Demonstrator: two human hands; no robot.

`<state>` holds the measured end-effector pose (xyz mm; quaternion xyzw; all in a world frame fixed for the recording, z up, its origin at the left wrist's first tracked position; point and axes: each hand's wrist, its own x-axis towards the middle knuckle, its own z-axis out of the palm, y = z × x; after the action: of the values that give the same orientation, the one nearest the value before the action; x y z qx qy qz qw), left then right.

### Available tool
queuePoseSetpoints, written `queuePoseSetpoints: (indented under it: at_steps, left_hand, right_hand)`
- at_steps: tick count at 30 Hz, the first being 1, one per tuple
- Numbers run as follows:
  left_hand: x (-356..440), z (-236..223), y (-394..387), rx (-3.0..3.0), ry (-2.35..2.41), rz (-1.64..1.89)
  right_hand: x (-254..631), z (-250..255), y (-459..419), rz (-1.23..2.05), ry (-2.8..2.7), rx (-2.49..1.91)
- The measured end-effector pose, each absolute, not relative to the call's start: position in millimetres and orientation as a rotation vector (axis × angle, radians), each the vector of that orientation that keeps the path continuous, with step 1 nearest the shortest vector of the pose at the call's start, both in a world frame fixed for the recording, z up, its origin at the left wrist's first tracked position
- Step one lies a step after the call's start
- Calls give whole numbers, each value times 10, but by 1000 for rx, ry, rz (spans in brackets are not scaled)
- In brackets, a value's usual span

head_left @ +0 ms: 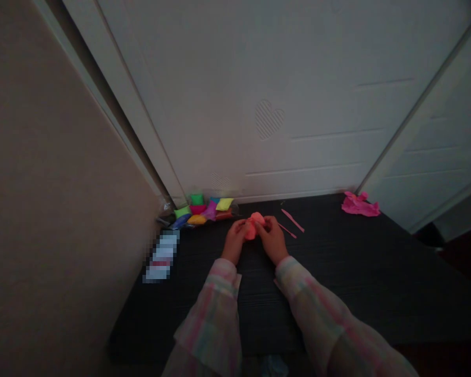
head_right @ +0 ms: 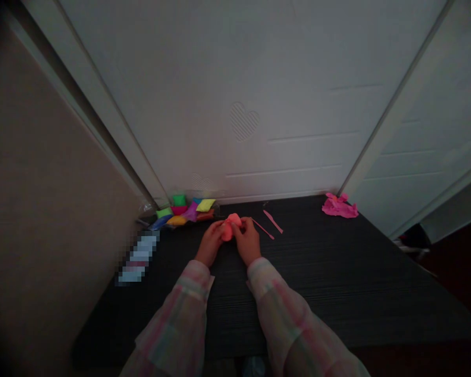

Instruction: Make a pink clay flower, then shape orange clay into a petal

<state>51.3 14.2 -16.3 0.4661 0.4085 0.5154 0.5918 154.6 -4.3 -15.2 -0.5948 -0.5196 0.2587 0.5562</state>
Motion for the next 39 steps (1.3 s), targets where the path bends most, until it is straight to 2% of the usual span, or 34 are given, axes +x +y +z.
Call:
queuePoseSetpoints:
  at_steps: [7,14,21,32,39]
  left_hand:
    - [481,-164,156,1151,976,1170]
    - [454,-222,162,1275,1010,1115]
    - [477,-262,126,1640,1229,1102]
    - [468,-242,123,1979,1380,979]
    - [462,-171,84,2097,1480,922]
  right_hand:
    - [1643,-61,-40,457,-1350,-1532]
    - [2279,-21,-77,152,-1232,-2051]
    - [2562,-48,-110,132,-1386,-2306]
    - [2406,18,-109,52,-1450,-2321]
    - [1909,63,-246,100,-1910,-2033]
